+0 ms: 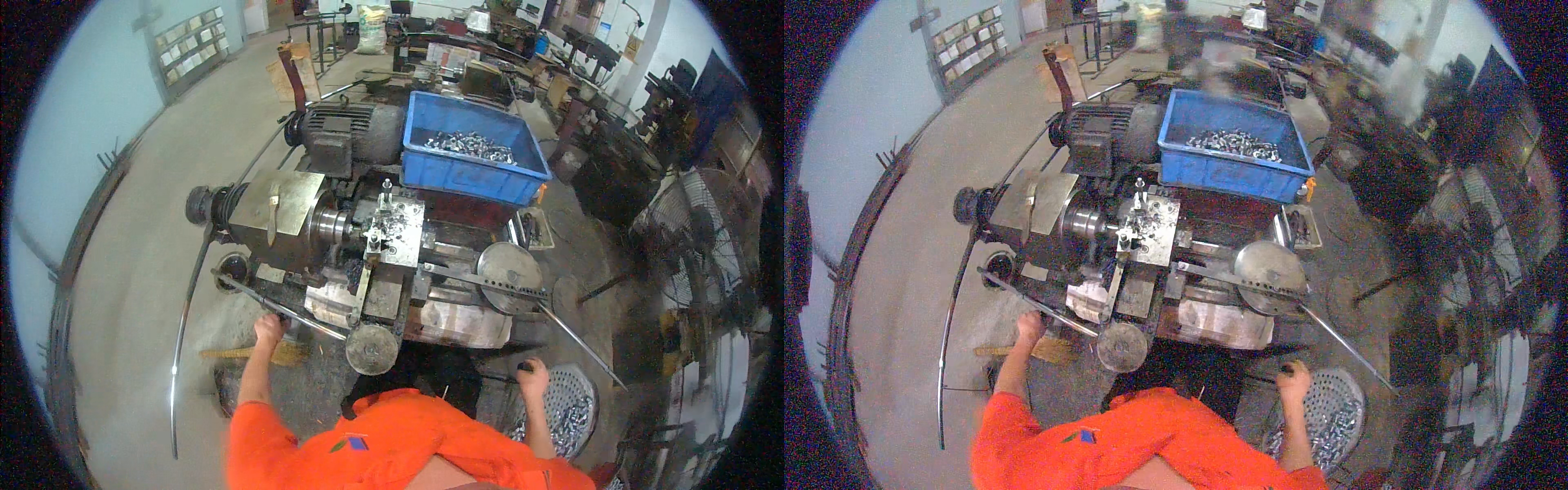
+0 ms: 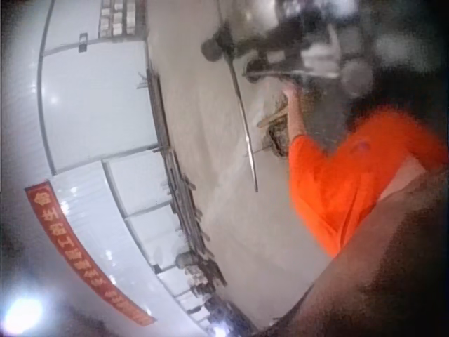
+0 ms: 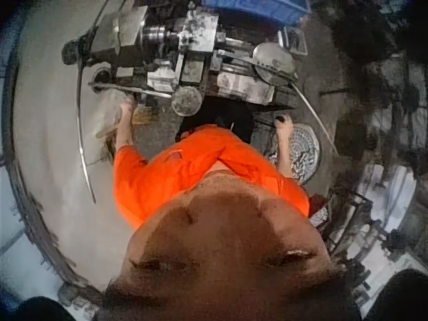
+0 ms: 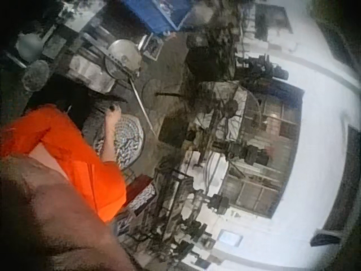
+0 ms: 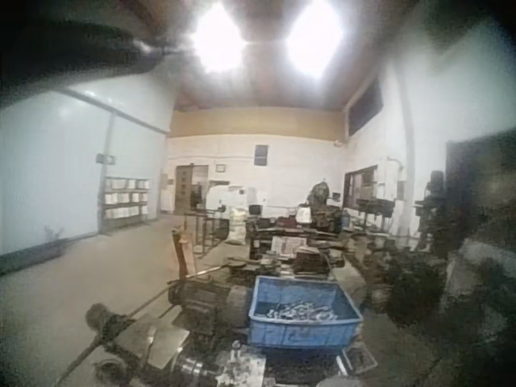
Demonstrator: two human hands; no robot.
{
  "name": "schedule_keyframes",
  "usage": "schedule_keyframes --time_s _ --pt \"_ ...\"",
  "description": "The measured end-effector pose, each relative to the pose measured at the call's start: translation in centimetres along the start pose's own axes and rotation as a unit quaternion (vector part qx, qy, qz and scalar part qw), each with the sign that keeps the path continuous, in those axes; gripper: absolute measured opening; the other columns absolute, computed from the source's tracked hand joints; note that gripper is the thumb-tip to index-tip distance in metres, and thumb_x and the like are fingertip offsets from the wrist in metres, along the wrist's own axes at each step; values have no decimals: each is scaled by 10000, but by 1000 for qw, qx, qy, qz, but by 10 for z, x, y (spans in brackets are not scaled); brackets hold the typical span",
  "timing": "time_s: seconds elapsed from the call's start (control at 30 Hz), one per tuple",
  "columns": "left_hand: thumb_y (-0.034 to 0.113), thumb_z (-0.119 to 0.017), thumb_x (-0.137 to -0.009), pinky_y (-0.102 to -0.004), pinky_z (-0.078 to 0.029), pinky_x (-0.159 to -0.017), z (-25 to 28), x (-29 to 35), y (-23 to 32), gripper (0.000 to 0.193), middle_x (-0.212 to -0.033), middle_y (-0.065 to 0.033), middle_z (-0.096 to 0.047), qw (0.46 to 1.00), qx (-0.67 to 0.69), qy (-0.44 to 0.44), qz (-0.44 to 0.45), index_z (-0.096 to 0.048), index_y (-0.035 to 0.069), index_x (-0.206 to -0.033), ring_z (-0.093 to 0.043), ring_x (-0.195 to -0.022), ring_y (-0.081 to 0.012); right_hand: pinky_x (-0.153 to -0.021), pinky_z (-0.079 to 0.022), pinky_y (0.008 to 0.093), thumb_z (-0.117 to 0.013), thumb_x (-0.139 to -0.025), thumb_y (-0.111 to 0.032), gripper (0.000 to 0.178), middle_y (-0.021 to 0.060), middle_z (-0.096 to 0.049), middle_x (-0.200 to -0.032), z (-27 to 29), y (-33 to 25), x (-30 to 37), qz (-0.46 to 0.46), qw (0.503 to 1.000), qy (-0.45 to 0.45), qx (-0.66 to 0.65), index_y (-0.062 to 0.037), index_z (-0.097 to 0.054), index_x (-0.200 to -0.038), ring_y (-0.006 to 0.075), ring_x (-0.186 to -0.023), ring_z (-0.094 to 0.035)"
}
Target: The person operates a metal turning machine, repeatedly inserting small metal pieces into the chuck, engaging the machine, and removing the processed pieces. The person places the finished pieces into a blue bin and occasionally uses a long metal rod to assist with the process.
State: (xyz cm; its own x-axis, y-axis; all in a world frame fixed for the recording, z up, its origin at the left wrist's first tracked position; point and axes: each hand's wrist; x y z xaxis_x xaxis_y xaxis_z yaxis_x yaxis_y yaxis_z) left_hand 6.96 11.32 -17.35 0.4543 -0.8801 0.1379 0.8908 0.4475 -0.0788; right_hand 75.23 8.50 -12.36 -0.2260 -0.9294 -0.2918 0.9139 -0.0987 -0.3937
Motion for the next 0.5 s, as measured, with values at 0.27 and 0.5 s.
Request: schedule_keyframes --time_s 0.27,0.5 --pt "417 -558 -740 -417 -484 -741 -30 3 14 420 -931 -178 -611 986 123 -86 66 -570 55 -953 -595 -874 -341 -676 -481 330 -585 -557 -108 238 152 -623 -778 23 -61 -18 17 996 -44 -82 -31 -645 -774 315 -737 -606" --pt "377 -565 -731 -395 -480 -732 -32 9 7 385 -915 -161 -620 990 103 -68 75 -550 85 -982 -603 -880 -295 -709 -471 355 -592 -557 -103 247 155 -629 -789 53 -115 -62 70 988 -47 -131 -25 -646 -785 309 -763 -609"
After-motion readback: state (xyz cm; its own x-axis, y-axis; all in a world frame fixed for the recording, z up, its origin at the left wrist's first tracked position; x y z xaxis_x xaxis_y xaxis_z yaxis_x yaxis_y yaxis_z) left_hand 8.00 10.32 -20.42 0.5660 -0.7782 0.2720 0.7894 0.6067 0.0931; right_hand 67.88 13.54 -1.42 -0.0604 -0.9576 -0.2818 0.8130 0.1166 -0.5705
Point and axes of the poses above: each hand's wrist, its own x-axis away from the middle knuckle, its own z-axis out of the back of the hand, y = z × x
